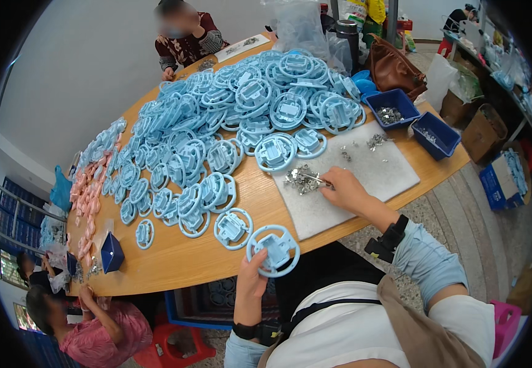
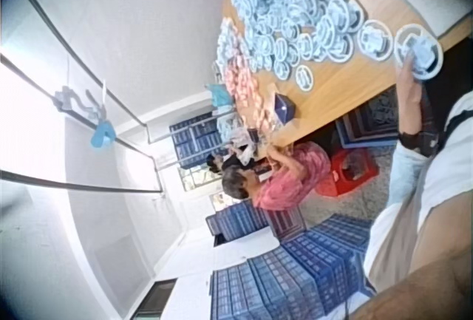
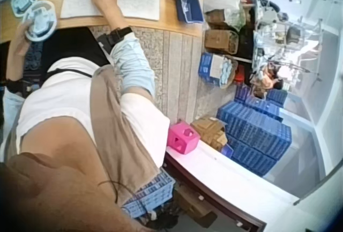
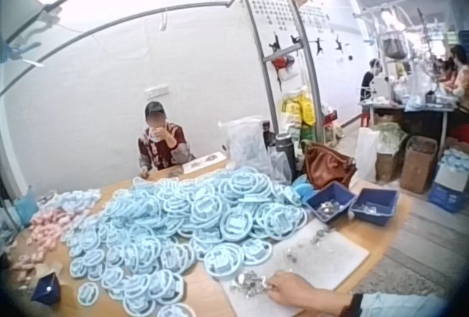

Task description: Assembling small metal components into circular blue plastic frames at a workshop table.

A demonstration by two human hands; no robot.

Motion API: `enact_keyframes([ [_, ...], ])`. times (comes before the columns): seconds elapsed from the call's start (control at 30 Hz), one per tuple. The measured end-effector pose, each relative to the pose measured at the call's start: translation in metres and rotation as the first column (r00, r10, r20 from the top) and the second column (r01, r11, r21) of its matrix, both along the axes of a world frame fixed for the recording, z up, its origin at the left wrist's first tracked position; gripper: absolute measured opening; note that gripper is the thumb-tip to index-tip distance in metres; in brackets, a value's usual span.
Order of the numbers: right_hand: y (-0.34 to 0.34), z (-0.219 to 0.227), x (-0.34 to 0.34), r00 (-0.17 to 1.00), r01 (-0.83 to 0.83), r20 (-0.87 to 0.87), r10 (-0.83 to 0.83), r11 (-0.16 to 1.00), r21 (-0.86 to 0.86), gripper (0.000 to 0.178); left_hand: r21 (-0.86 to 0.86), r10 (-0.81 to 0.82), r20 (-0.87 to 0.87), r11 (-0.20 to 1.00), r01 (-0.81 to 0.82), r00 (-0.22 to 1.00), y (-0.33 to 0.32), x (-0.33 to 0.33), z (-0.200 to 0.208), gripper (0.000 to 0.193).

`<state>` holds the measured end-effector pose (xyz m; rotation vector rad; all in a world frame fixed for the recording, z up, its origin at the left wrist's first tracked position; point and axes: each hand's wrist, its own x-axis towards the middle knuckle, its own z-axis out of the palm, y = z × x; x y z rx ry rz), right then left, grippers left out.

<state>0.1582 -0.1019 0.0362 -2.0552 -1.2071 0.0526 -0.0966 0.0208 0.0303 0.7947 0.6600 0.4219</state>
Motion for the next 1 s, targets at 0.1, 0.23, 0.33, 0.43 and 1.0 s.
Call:
enact_keyframes([
  [0.1, 0.005, -0.008, 0.000, 1.000, 0.001, -0.026, -0.001, 1.000, 0.017, 0.009, 0.019, -0.038, 0.017, 0.999, 0.037, 0.999, -0.002, 0.022, 0.001, 0.021],
  [0.23, 0.007, -0.012, 0.002, 0.999, -0.037, 0.003, 0.037, 0.997, 0.069, 0.008, 0.014, -0.110, -0.007, 0.994, 0.111, 0.994, -0.002, 0.040, -0.001, 0.023],
  [0.33, 0.006, 0.007, -0.011, 0.994, -0.089, -0.042, 0.097, 0.981, 0.171, 0.008, 0.025, -0.124, -0.009, 0.992, 0.124, 0.992, -0.002, 0.049, 0.001, 0.024],
  [0.43, 0.012, 0.018, -0.033, 0.973, -0.200, -0.053, 0.224, 0.937, 0.287, 0.011, 0.044, -0.144, 0.011, 0.989, 0.143, 0.989, 0.002, 0.056, -0.007, 0.025],
  [1.0, 0.011, 0.008, -0.054, 0.886, -0.444, 0.259, 0.385, 0.865, 0.234, 0.012, -0.064, -0.136, -0.016, 0.989, 0.135, 0.991, -0.002, 0.068, -0.006, 0.030],
])
